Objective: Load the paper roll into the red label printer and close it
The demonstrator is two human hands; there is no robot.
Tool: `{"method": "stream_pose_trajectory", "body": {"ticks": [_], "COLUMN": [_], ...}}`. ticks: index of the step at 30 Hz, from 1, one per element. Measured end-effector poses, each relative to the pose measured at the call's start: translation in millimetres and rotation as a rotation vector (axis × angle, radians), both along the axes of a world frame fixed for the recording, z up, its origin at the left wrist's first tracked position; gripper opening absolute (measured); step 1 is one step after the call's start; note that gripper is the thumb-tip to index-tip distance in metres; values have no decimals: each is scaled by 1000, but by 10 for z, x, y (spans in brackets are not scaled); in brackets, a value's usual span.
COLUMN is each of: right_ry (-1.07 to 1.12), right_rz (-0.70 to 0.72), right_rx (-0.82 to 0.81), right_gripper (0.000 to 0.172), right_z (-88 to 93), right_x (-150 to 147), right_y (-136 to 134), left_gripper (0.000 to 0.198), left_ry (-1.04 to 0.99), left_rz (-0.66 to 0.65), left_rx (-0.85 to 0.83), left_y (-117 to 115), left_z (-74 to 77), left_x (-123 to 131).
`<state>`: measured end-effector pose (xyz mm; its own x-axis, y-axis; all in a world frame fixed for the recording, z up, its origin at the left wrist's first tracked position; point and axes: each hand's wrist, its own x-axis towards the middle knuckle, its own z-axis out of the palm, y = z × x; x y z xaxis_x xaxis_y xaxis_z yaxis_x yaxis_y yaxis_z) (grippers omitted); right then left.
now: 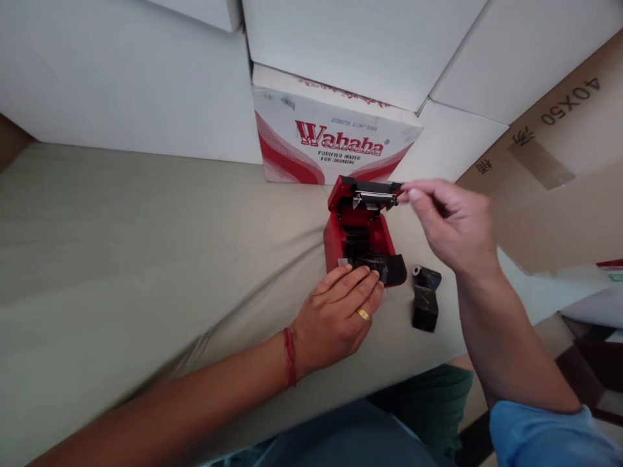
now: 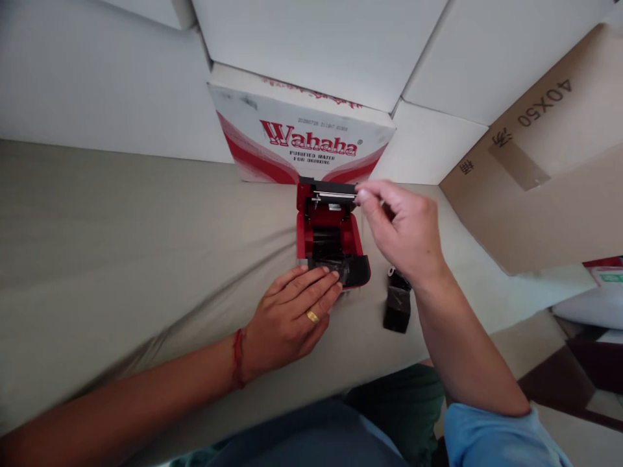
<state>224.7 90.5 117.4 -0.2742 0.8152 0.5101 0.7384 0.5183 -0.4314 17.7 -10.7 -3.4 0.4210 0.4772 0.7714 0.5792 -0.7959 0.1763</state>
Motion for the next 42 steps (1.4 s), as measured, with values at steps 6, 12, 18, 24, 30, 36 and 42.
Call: {"method": "stream_pose_trajectory", "body": {"ticks": [6,12,18,24,30,36,42], "right_ry": [-167,-146,-356,-371,-216,-23,60], "right_rz": [61,55,133,59,64,132,89], "right_rx": [27,-107,-138,-82,-89,-35,29], "right_gripper": [54,50,44,46,40,30,31], "right_z": [-133,-209,-390,-490,-615,-792,-915], "right_x": [-9,-15,89,8,69,204,308], "right_y": [346,-48,-468,-580,-614,-864,-977], "left_gripper": [41,46,52,56,58,48,81], "left_ry": [93,124,127,119,-150,-658,-840], "left_rz": [42,72,73,67,30,115,-202], "left_rx": [-36,-36,-62,-56,-125,-607,-1021], "left_y": [-21,-57,-78,-43,-27,292,561], "left_z": [33,24,-15,48,103,-91,-373], "left_x": [23,66,88,95,-7,-204,-279]}}
